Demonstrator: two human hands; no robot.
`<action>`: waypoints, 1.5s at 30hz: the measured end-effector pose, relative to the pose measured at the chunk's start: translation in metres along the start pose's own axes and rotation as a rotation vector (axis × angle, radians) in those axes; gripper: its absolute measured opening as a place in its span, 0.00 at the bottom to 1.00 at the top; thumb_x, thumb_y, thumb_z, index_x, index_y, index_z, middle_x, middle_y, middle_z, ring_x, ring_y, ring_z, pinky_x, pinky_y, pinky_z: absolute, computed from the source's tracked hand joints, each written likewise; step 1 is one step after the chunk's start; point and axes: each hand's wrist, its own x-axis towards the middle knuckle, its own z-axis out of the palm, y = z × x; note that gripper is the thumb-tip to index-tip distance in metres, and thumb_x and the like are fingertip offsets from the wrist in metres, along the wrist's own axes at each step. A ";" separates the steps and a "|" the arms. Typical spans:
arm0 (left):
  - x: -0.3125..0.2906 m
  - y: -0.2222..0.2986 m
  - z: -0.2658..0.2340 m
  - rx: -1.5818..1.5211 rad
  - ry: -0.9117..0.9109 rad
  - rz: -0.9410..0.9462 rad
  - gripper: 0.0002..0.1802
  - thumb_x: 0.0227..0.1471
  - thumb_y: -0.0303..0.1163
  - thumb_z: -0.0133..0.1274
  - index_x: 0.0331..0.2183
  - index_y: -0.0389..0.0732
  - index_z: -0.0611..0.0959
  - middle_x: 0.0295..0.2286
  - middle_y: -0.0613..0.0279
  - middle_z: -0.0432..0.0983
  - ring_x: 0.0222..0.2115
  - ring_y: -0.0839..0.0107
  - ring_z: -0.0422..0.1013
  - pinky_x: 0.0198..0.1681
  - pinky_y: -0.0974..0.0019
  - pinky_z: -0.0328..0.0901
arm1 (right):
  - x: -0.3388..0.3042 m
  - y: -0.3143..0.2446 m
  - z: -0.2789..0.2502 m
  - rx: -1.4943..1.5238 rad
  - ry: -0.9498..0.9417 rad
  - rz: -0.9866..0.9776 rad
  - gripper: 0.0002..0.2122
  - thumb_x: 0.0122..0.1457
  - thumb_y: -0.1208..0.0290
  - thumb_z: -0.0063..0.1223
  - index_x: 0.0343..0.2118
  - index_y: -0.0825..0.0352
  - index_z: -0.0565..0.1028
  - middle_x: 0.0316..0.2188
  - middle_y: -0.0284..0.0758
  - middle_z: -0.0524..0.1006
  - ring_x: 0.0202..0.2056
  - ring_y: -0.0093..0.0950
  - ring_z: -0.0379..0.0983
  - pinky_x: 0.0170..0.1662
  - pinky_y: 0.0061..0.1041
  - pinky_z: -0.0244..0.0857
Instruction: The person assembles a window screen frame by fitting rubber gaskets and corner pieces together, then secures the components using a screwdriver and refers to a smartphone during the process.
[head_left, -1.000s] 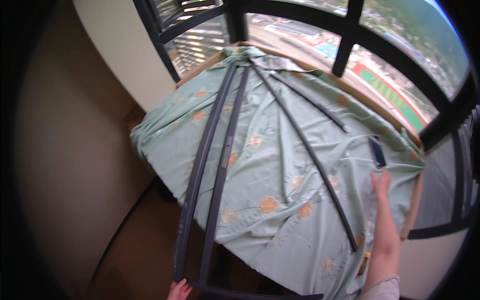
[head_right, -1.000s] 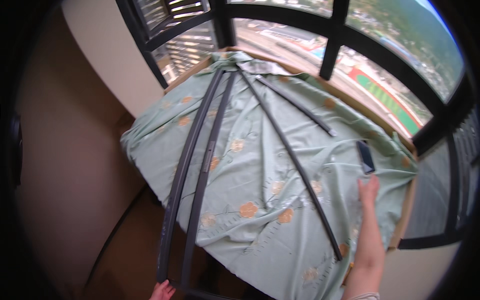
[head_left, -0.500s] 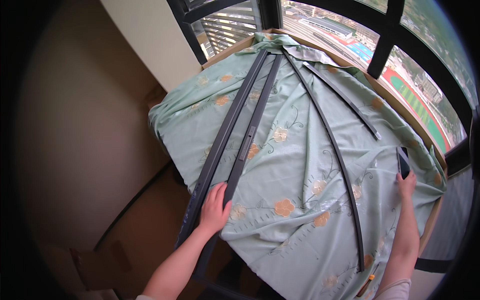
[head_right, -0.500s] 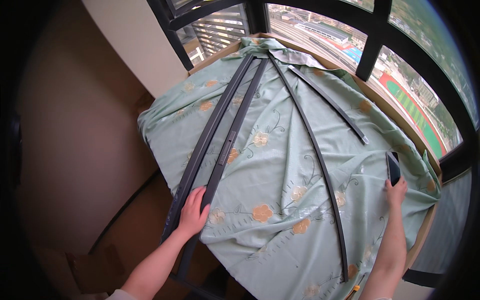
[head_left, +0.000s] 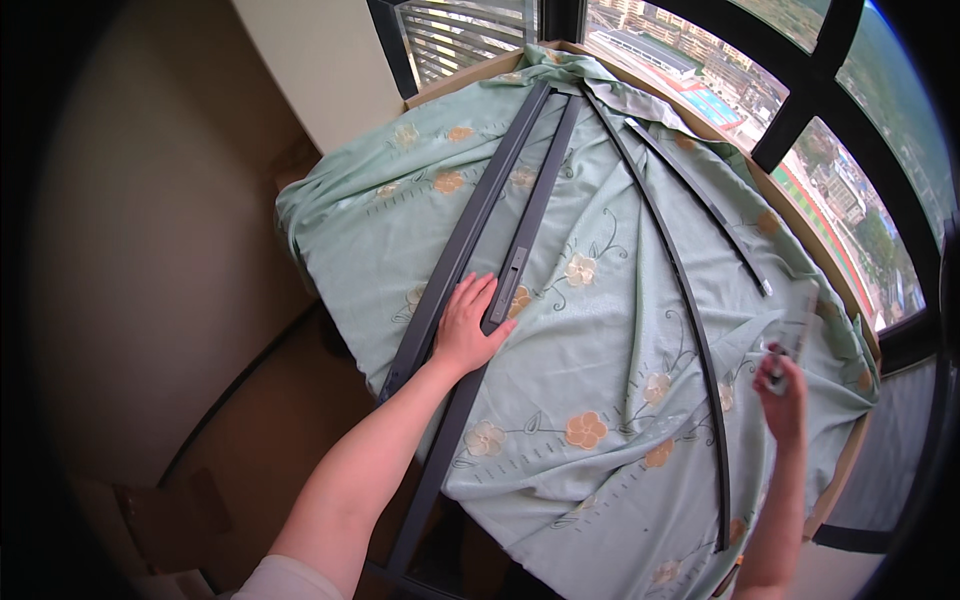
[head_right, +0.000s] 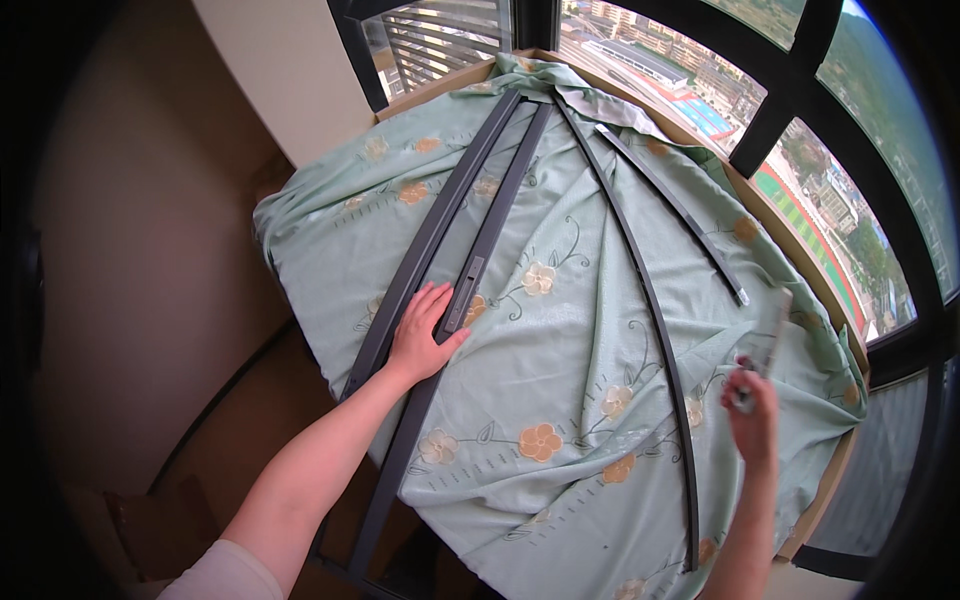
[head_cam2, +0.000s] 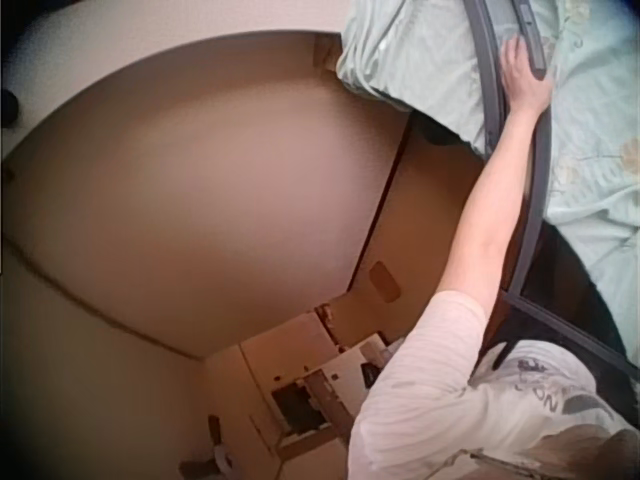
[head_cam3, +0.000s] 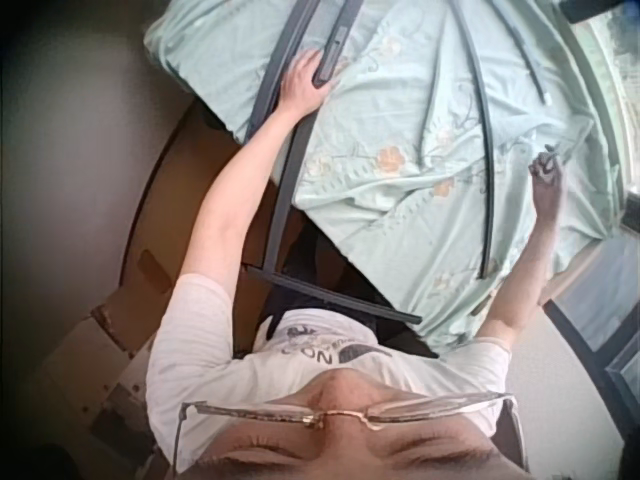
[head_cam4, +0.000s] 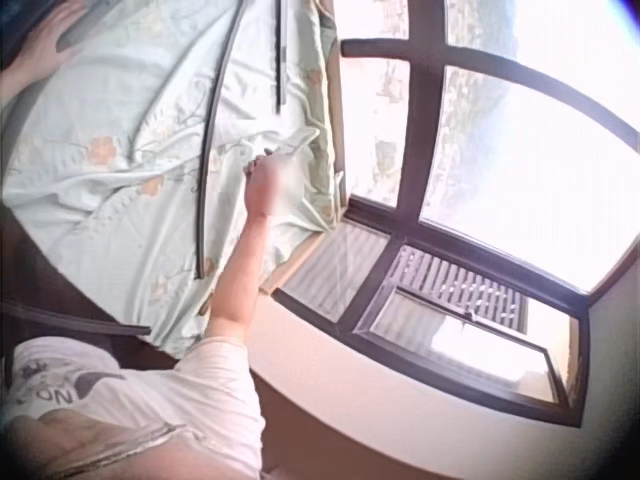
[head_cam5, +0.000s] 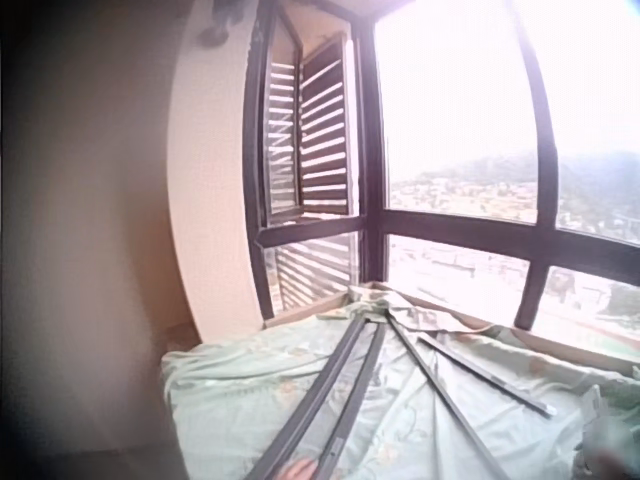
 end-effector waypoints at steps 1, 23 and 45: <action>-0.002 -0.002 -0.003 0.011 -0.009 -0.005 0.37 0.47 0.44 0.60 0.56 0.35 0.71 0.58 0.54 0.63 0.63 0.56 0.51 0.64 0.57 0.51 | 0.012 0.022 0.033 -0.090 -0.011 0.011 0.21 0.51 0.70 0.55 0.48 0.70 0.67 0.29 0.28 0.68 0.29 0.18 0.63 0.34 0.20 0.59; -0.004 -0.016 -0.028 -0.111 -0.132 0.057 0.31 0.55 0.34 0.49 0.58 0.36 0.66 0.59 0.53 0.60 0.60 0.48 0.53 0.62 0.54 0.54 | 0.180 0.114 0.383 -1.625 -0.860 -0.715 0.34 0.38 0.82 0.59 0.53 0.51 0.67 0.50 0.36 0.66 0.49 0.42 0.66 0.53 0.35 0.64; 0.047 -0.048 -0.043 0.093 0.116 -0.326 0.23 0.43 0.35 0.62 0.40 0.35 0.72 0.37 0.48 0.68 0.43 0.48 0.66 0.44 0.51 0.65 | 0.088 0.183 0.401 -1.193 0.262 -0.256 0.39 0.39 0.74 0.62 0.57 0.77 0.57 0.40 0.50 0.69 0.45 0.48 0.66 0.51 0.38 0.63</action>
